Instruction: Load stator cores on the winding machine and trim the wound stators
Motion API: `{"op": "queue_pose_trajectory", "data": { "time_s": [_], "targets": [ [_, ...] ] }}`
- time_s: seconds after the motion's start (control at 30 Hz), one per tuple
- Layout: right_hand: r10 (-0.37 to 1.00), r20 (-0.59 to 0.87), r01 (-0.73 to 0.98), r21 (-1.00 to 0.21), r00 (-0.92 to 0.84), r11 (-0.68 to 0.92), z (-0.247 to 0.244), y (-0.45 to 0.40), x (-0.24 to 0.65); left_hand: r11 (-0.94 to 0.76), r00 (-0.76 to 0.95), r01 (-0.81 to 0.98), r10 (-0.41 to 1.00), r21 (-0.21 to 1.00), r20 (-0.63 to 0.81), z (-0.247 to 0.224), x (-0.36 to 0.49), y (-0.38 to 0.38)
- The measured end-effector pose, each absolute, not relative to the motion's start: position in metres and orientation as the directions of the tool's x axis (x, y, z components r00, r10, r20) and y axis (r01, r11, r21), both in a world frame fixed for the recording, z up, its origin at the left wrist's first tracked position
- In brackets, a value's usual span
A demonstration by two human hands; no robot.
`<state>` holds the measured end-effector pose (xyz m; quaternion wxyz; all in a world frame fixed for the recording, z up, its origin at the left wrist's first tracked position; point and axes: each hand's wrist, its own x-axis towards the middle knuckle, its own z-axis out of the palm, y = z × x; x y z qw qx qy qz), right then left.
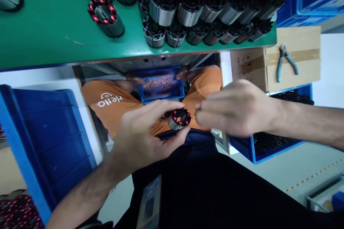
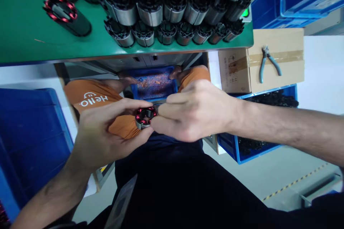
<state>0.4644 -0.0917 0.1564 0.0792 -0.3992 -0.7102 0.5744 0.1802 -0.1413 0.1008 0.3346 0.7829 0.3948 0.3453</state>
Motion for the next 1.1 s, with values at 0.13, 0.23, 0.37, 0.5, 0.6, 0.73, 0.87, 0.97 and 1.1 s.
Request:
{"op": "queue_pose_trajectory", "data": {
  "time_s": [0.13, 0.23, 0.37, 0.5, 0.6, 0.73, 0.87, 0.97, 1.1],
  "targets": [
    [0.658, -0.431, 0.469, -0.873, -0.618, -0.131, 0.173, -0.076, 0.473, -0.509, 0.388, 0.340, 0.842, 0.790, 0.376, 0.099, 0.178, -0.141],
    [0.442, -0.628, 0.399, -0.764, -0.641, -0.507, 0.169, -0.067, 0.471, -0.634, 0.343, 0.374, 0.773, 0.677, 0.534, 0.096, 0.176, -0.142],
    [0.204, -0.684, 0.399, -0.612, -0.700, -0.683, 0.151, -0.078, 0.461, -0.803, 0.438, 0.388, 0.592, 0.452, 0.676, 0.097, 0.174, -0.142],
    [0.598, -0.415, 0.435, -0.892, -0.685, -0.120, 0.158, -0.092, 0.460, -0.680, 0.453, 0.473, 0.733, 0.560, 0.508, 0.102, 0.175, -0.144],
    [0.709, -0.221, 0.510, -0.831, -0.669, 0.221, 0.177, -0.088, 0.468, -0.521, 0.391, 0.437, 0.844, 0.734, 0.366, 0.104, 0.177, -0.146],
    [0.653, -0.432, 0.500, -0.861, -0.621, -0.094, 0.183, -0.072, 0.475, -0.568, 0.360, 0.393, 0.819, 0.723, 0.447, 0.102, 0.172, -0.145],
    [0.290, -0.672, 0.438, -0.692, -0.681, -0.574, 0.167, -0.074, 0.466, -0.703, 0.381, 0.435, 0.710, 0.563, 0.592, 0.097, 0.170, -0.147],
    [0.387, -0.617, 0.413, -0.767, -0.686, -0.491, 0.163, -0.088, 0.468, -0.693, 0.433, 0.464, 0.721, 0.551, 0.541, 0.096, 0.174, -0.154],
    [0.721, -0.454, 0.499, -0.849, -0.524, -0.172, 0.168, -0.099, 0.491, -0.540, 0.323, 0.560, 0.840, 0.628, 0.435, 0.103, 0.169, -0.158]
  ]
}}
